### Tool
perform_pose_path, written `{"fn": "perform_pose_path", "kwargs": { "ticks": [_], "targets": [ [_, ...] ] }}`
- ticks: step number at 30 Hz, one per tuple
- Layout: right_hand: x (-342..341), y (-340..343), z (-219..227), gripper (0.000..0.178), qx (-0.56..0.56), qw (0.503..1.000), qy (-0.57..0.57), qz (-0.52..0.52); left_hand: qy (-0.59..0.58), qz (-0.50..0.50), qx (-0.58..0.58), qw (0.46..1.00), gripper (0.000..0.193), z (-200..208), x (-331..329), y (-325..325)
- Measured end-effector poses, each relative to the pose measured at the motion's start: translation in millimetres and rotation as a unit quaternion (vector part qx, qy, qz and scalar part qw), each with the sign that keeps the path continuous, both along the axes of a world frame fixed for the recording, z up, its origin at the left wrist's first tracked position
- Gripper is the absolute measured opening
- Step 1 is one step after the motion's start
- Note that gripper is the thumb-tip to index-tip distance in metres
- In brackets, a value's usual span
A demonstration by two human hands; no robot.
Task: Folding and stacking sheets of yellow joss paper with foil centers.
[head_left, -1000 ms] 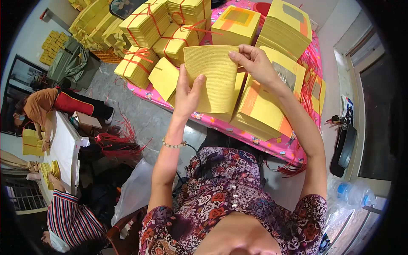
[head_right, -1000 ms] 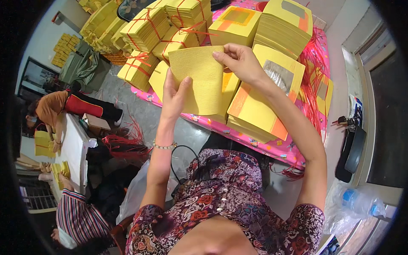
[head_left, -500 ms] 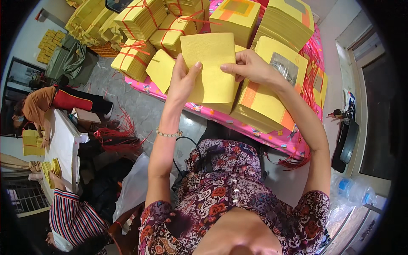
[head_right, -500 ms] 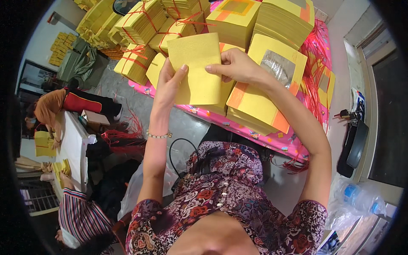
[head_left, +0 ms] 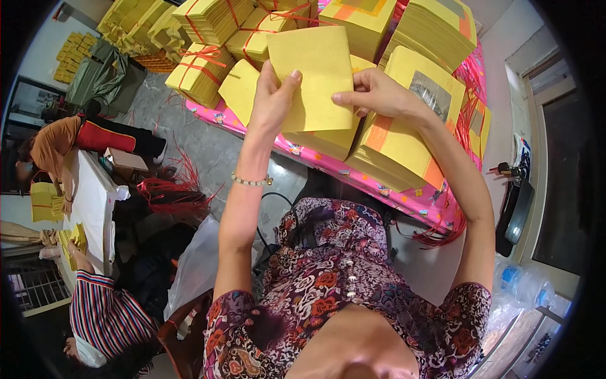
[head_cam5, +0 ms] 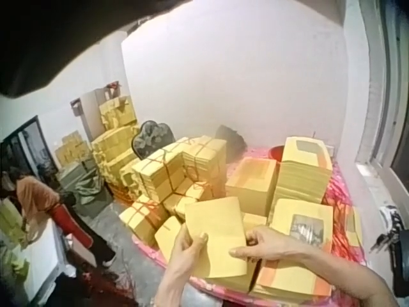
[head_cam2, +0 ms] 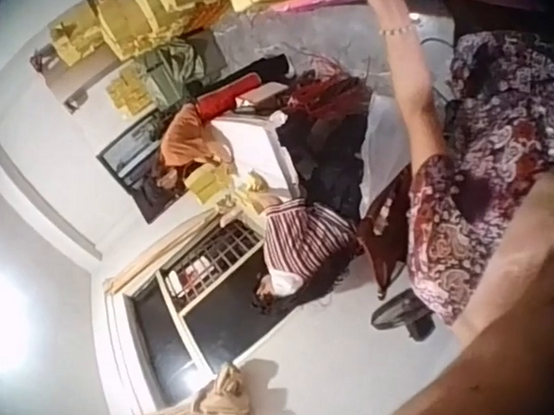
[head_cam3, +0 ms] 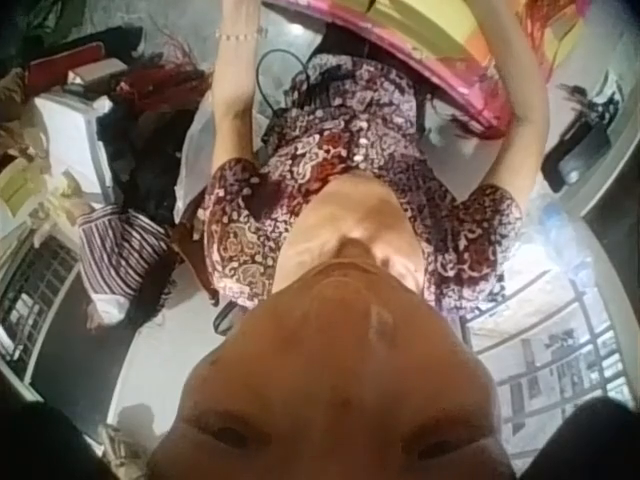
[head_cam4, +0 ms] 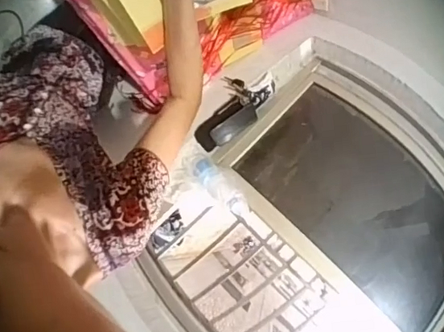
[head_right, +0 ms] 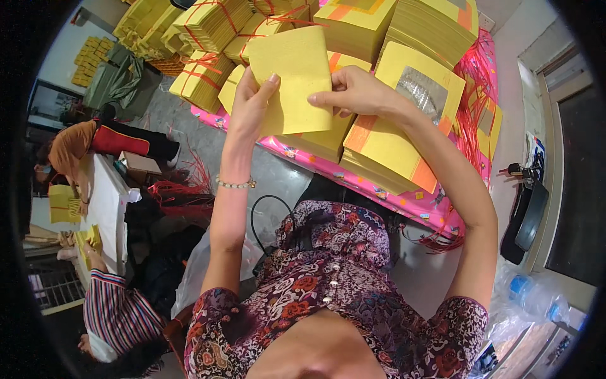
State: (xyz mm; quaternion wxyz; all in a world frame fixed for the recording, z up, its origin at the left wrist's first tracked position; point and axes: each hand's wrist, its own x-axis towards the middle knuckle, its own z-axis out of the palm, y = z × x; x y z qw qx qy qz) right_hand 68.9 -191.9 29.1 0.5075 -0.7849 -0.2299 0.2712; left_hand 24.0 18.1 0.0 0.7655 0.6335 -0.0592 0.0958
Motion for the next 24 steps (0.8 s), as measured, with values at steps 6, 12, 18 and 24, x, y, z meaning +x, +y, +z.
{"fn": "perform_pose_path", "kwargs": {
  "ticks": [6,12,18,24],
  "targets": [
    [-0.4,1.4,-1.4,0.032,0.027,0.998,0.018,0.049,-0.016,0.014,-0.031,0.999,0.037,-3.3,3.5,4.3],
    [2.5,-1.7,-9.5,0.027,0.05,0.994,-0.021,0.099,-0.02,0.065,-0.042,0.997,0.034,0.1,-0.1,3.3],
    [8.9,-0.9,-4.4,0.026,0.062,0.993,0.003,0.103,-0.061,0.093,-0.037,0.993,0.032,-4.7,-8.2,2.4],
    [20.3,0.0,4.7,0.035,0.077,0.996,-0.013,-0.045,-0.044,0.003,0.047,0.998,0.03,-6.1,-28.5,0.8]
  ]
}}
